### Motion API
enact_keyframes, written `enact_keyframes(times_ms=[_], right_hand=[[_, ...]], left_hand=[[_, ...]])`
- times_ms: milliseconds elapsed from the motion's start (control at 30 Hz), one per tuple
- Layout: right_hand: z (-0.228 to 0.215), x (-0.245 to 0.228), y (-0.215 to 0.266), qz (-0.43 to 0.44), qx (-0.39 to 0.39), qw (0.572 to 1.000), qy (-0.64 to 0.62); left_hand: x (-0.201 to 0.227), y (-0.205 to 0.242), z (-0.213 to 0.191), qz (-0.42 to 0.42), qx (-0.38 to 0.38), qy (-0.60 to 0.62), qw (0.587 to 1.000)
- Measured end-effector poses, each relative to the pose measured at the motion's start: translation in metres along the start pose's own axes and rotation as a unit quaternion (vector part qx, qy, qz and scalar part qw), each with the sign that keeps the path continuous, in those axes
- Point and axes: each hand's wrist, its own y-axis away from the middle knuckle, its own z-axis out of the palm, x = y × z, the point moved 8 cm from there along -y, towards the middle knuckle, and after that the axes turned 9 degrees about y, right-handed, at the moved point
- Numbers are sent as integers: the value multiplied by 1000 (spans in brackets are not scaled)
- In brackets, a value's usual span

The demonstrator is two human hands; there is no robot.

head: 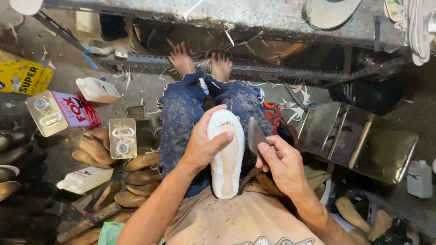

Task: The person holds a white shoe insole and uses a knife to scrape and shape its surface. They then use a hammer to tap the insole repeatedly. The person places the insole on a shelf and picks up another one to repeat the process.

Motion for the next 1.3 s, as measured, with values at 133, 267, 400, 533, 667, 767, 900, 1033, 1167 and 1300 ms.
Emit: enact_keyframes(times_ms=[133, 267, 400, 533, 667, 767, 900, 1033, 1167, 1300], right_hand=[[13, -4, -3, 24, -37, 997, 65], [12, -15, -3, 4, -40, 995, 94], [12, -22, -5, -3, -48, 993, 104], [12, -29, -6, 2, -44, 992, 116], [13, -36, -2, 45, -68, 978, 191], [12, -40, 2, 66, -89, 956, 272], [9, -44, 2, 32, -89, 958, 271], [7, -47, 2, 23, -86, 959, 268], [3, -55, -4, -12, -81, 957, 279], [1, -64, -12, -19, -96, 957, 272]], left_hand=[[-4, -1, -2, -12, 20, -16, 1000], [-4, 2, 0, -7, 21, -2, 1000], [2, 1, 2, 7, 18, -31, 999], [2, -1, 3, 10, 10, -34, 999], [10, 3, 8, -1, -16, -25, 1000], [5, 6, 10, -19, -33, 59, 998], [-2, 9, 15, -24, -40, 165, 985], [-4, 12, 21, -38, -44, 224, 973], [2, 13, 25, -18, -45, 178, 983], [7, 13, 24, 0, -32, 121, 992]])
